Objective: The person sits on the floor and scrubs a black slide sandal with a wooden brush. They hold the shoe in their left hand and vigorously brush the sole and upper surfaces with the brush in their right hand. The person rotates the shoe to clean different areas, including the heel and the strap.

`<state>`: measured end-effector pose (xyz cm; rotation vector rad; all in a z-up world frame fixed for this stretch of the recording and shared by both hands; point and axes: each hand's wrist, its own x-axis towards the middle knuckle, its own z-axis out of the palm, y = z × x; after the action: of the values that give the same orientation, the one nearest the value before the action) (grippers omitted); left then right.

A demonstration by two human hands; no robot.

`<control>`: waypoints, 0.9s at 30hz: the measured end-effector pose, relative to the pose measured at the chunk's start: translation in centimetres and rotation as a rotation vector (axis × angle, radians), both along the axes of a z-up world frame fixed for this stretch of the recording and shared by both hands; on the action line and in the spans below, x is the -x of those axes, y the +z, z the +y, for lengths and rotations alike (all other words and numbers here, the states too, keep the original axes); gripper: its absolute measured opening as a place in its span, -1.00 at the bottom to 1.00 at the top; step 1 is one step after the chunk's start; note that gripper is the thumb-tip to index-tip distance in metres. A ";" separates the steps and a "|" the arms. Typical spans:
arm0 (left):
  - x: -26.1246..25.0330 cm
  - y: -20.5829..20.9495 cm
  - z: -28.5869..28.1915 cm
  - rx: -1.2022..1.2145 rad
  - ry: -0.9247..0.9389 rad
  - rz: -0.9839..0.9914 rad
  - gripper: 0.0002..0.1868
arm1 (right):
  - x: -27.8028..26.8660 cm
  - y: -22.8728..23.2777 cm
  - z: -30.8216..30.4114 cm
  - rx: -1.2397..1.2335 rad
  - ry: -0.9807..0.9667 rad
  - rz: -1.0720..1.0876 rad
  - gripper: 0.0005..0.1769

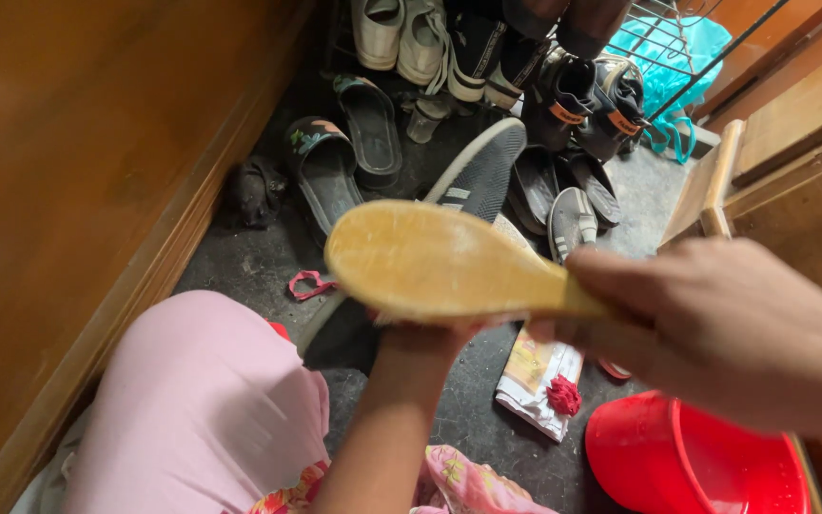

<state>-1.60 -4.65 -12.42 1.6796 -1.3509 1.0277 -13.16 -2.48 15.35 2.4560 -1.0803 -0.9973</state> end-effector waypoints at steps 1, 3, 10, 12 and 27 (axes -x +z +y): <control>-0.1 0.8 0.2 0.027 0.001 -0.004 -0.58 | -0.2 0.1 -0.9 0.031 -0.020 -0.095 -0.57; -0.7 3.7 1.1 -0.179 -0.064 0.263 -0.68 | -0.3 0.3 -3.5 0.078 -0.081 -0.251 -0.58; -1.0 9.1 3.9 -0.454 -0.221 0.729 -0.82 | -0.7 0.6 -7.6 0.182 -0.317 -0.462 -0.42; -0.5 7.4 3.1 -0.356 -0.253 0.704 -0.81 | -0.8 -0.1 -5.7 0.116 -0.371 -0.384 -0.47; 0.1 9.6 4.1 -0.739 -0.227 0.783 -0.74 | -0.6 0.1 -7.3 0.194 -0.231 -0.301 -0.45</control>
<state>-1.75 -0.56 -2.84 2.0445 -1.3712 -0.3327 -12.55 -9.81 15.49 2.4093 -1.5074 -0.5554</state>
